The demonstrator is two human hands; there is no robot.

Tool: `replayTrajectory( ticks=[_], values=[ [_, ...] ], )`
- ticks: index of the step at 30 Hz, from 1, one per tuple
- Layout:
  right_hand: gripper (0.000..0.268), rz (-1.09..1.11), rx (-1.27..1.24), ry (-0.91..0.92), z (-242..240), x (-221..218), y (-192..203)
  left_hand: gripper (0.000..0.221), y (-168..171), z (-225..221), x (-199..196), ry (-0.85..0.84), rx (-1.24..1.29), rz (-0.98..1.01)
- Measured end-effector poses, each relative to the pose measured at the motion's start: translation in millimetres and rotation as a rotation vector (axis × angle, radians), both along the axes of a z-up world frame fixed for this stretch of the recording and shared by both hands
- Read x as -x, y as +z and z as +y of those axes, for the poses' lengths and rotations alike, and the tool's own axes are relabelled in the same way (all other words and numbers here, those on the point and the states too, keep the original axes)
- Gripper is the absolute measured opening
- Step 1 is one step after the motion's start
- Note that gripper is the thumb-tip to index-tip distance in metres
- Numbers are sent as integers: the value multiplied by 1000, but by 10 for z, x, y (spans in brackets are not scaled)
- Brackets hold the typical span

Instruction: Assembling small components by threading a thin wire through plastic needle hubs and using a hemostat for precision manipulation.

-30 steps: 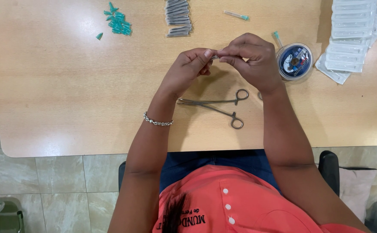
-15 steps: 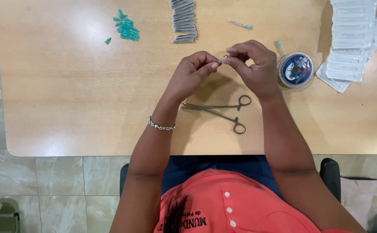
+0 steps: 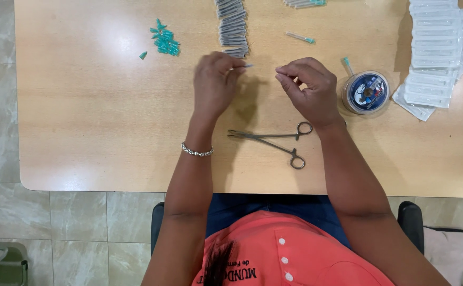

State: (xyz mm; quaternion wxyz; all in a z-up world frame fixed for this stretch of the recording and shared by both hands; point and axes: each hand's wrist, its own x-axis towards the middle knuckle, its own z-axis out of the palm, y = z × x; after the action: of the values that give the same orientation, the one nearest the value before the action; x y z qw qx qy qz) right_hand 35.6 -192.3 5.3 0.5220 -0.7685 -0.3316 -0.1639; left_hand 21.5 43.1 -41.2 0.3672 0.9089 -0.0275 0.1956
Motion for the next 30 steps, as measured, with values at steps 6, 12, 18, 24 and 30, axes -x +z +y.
replayTrajectory(
  ticks=[6,12,18,24,30],
  values=[
    [8,-60,149,-22,-36,26,43,10,-263,85,-111,43,-174,-17],
    [8,-72,169,-43,-101,-12,37,50,-151,53,-81,113,-255,-178],
    [8,-152,293,-224,-258,-163,-111,36,-223,19,-101,113,-347,-226],
    [40,79,835,-392,-291,-335,-298,33,-147,-70,-55,52,-336,-284],
    [24,-20,802,-391,-263,-382,-414,16,39,-323,48,-71,-297,-341]
  ],
)
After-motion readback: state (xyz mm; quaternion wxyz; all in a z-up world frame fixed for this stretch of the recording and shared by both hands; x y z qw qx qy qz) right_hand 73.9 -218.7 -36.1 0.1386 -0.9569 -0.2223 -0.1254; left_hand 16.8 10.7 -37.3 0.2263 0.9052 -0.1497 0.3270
